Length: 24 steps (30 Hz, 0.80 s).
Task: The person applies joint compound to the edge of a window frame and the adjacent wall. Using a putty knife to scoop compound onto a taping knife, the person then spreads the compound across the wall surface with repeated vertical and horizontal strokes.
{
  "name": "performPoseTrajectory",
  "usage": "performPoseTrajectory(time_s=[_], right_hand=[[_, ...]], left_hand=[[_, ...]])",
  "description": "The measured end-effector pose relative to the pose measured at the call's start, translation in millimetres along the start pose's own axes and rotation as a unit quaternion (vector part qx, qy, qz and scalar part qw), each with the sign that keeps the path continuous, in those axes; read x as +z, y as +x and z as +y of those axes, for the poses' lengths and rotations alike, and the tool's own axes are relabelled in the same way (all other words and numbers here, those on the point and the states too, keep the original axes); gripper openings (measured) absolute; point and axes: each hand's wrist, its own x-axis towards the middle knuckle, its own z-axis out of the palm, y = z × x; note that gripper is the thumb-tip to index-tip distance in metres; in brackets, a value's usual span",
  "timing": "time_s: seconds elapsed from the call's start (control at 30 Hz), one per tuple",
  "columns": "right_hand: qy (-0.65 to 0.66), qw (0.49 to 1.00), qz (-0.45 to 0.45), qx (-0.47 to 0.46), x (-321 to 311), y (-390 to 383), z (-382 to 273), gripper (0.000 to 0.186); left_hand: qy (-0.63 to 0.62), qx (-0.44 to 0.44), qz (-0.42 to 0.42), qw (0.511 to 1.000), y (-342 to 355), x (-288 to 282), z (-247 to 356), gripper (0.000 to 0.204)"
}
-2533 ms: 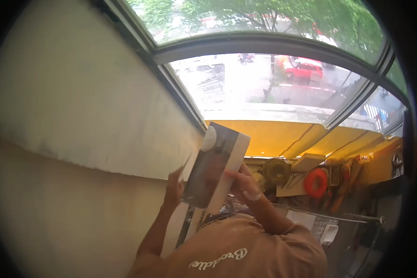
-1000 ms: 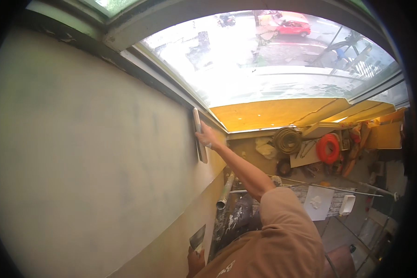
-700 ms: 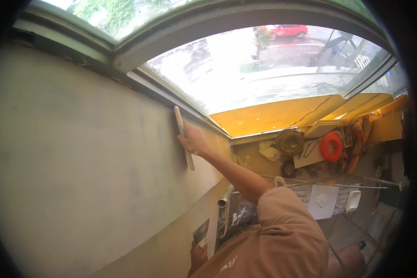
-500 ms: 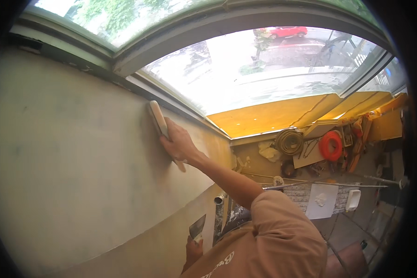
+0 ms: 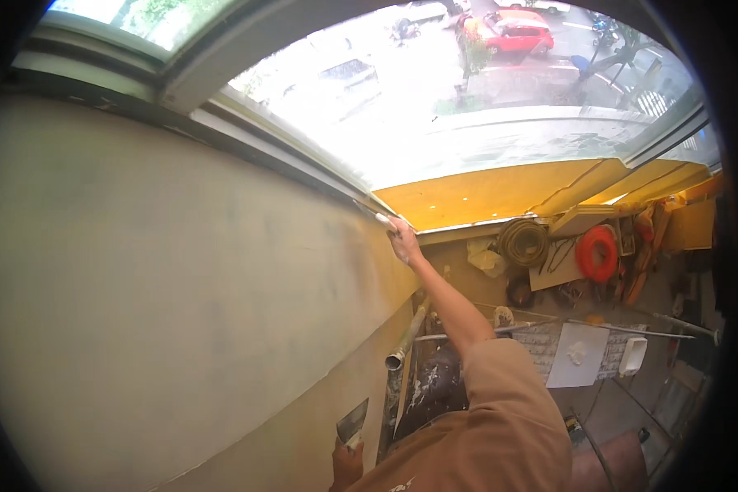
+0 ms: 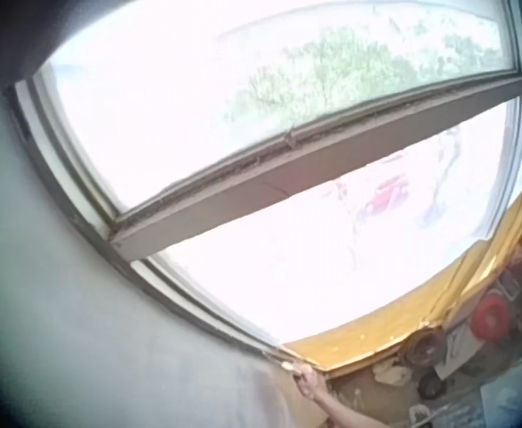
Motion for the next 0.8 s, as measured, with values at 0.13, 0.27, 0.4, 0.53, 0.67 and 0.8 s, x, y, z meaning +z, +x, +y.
performPoseTrajectory(time_s=[0.13, 0.27, 0.4, 0.53, 0.67, 0.8], right_hand=[[0.036, 0.999, -0.01, 0.022, 27.7, 10.7, -14.3, 0.04], [0.085, 0.996, -0.019, 0.007, 37.3, 15.3, -55.6, 0.045], [0.115, 0.992, 0.01, -0.06, 57.5, 15.8, -74.4, 0.058], [0.089, 0.993, 0.005, -0.081, 88.0, 3.8, -76.8, 0.076], [0.061, 0.994, -0.015, -0.092, 86.4, 5.3, -76.8, 0.085], [-0.004, 0.985, -0.146, -0.093, 51.4, -28.4, -83.4, 0.08]], left_hand=[[-0.04, 0.003, 0.033, 0.999, -4.5, 7.4, -28.0, 0.036], [-0.009, -0.012, 0.025, 1.0, -7.9, 7.8, -24.7, 0.04], [-0.007, -0.03, 0.013, 0.999, -7.6, 9.6, -32.5, 0.041], [-0.027, -0.024, 0.014, 0.999, -4.3, 13.3, -43.4, 0.041], [-0.026, -0.053, 0.004, 0.998, -1.2, 19.2, -52.8, 0.042], [0.011, -0.022, 0.011, 1.0, -2.0, 11.4, -34.4, 0.043]])
